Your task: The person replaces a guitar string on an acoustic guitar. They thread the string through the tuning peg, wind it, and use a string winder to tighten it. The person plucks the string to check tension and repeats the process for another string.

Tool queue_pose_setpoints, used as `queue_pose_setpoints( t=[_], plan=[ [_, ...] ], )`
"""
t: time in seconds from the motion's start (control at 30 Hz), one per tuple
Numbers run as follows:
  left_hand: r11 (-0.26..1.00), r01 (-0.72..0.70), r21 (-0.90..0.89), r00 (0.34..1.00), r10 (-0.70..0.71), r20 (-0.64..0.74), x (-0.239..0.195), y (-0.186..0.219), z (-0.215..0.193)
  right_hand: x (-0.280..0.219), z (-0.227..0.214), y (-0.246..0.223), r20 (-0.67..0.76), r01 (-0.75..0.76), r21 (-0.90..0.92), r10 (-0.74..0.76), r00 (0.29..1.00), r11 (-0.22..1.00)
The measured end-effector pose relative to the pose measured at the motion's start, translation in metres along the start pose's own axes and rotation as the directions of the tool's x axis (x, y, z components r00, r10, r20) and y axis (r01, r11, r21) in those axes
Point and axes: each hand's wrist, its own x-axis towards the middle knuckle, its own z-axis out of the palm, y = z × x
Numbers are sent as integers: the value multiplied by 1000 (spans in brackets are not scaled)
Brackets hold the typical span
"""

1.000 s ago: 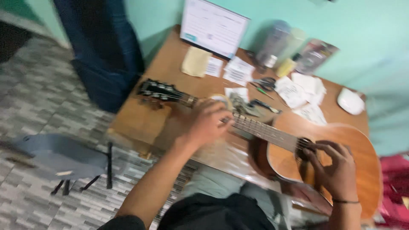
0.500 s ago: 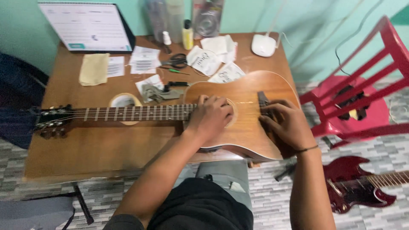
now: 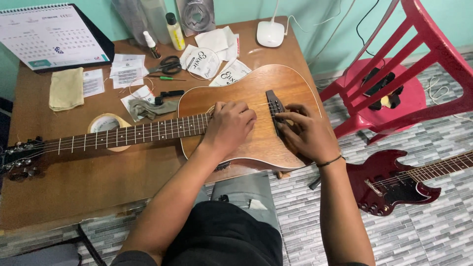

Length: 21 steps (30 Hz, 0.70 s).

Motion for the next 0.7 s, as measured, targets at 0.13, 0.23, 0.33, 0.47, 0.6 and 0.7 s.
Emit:
queue_pose_setpoints(
  t=[0.13,0.23,0.33,0.47,0.6,0.7],
  plan=[
    [999,34,-34,999,-34,-8,-6,2,-10,8,14,-8,-2,60,73,-60,998,996],
    [997,67,-40,998,-67,-6,-14,-6,-32,20,33,-10,-21,107,-6,-108,994,994],
    [991,130,-16,991,-130,10,-27,-20,-55,33,48,-19,7,142,-102,-142,990,985],
    [976,216,-27,971,-211,114,-49,-44,-86,50,66,-45,84,231,-140,-221,972,963],
    [943,329,-51,935,-318,155,-74,-71,-116,67,86,-72,146,315,-129,-296,944,940],
    [920,386,-66,913,-370,173,-98,-96,-124,74,98,-101,213,309,-50,-293,932,950]
  ],
)
